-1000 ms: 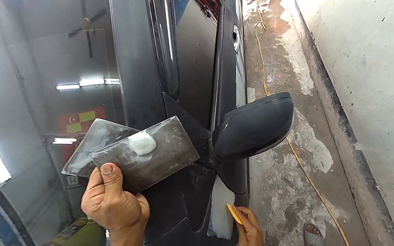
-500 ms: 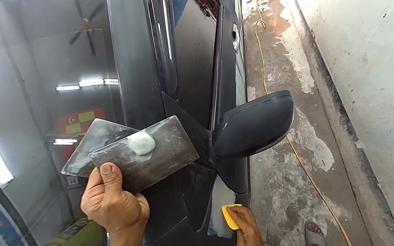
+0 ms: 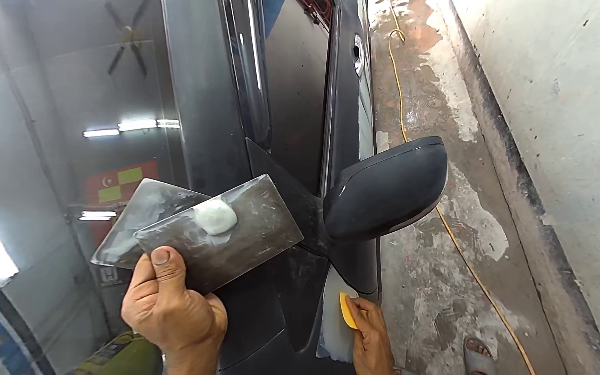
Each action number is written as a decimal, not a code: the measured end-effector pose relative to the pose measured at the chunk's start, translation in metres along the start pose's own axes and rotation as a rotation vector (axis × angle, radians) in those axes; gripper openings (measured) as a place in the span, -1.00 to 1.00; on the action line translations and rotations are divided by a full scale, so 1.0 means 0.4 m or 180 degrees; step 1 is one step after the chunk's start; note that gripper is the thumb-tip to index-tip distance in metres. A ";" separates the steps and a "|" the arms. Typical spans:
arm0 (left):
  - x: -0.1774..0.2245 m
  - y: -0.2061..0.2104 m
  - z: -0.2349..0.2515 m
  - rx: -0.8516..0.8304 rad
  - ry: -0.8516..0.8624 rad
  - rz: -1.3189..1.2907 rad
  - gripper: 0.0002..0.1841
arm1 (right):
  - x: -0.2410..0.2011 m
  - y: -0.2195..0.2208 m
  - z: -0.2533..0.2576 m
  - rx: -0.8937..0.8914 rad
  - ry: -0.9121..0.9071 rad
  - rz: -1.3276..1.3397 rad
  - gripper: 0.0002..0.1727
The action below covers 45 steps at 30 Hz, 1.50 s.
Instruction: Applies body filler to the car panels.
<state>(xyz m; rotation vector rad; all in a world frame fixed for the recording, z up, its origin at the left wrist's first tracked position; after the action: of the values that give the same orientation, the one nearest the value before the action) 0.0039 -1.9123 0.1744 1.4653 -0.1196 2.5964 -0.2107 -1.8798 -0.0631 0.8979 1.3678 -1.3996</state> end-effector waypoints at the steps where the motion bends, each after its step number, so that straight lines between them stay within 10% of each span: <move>1: -0.001 0.000 0.000 -0.0001 -0.0003 -0.0004 -0.77 | 0.007 -0.006 -0.012 -0.0067 -0.0065 0.0104 -0.46; 7: -0.005 0.000 0.002 0.0006 -0.0015 -0.0059 -0.79 | 0.074 -0.094 -0.050 -0.0632 -0.0226 0.0519 -0.53; 22: 0.000 -0.004 0.002 -0.0010 0.0033 0.0033 -0.77 | 0.103 -0.023 0.003 0.0153 0.0554 0.0485 -0.57; 29: -0.002 -0.002 0.002 0.0012 -0.0013 -0.0036 -0.78 | 0.166 -0.121 -0.035 -0.0701 0.0393 0.0901 -0.61; 45: 0.003 0.004 -0.006 0.0028 -0.0097 -0.0124 -0.78 | -0.052 -0.024 0.282 -0.0697 0.1686 0.1956 -0.56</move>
<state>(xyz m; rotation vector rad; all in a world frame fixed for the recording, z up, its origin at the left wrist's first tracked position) 0.0008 -1.9135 0.1742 1.4954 -0.0827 2.5478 -0.2015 -1.9892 -0.0285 1.4485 1.4126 -0.5497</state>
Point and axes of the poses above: each hand's wrist, its own z-axis towards the middle knuckle, its own y-axis out of the palm, x = y × z, the point moved 1 cm from there along z, towards the middle knuckle, and after that the axes turned 11 degrees about x, right-handed, at the moved point
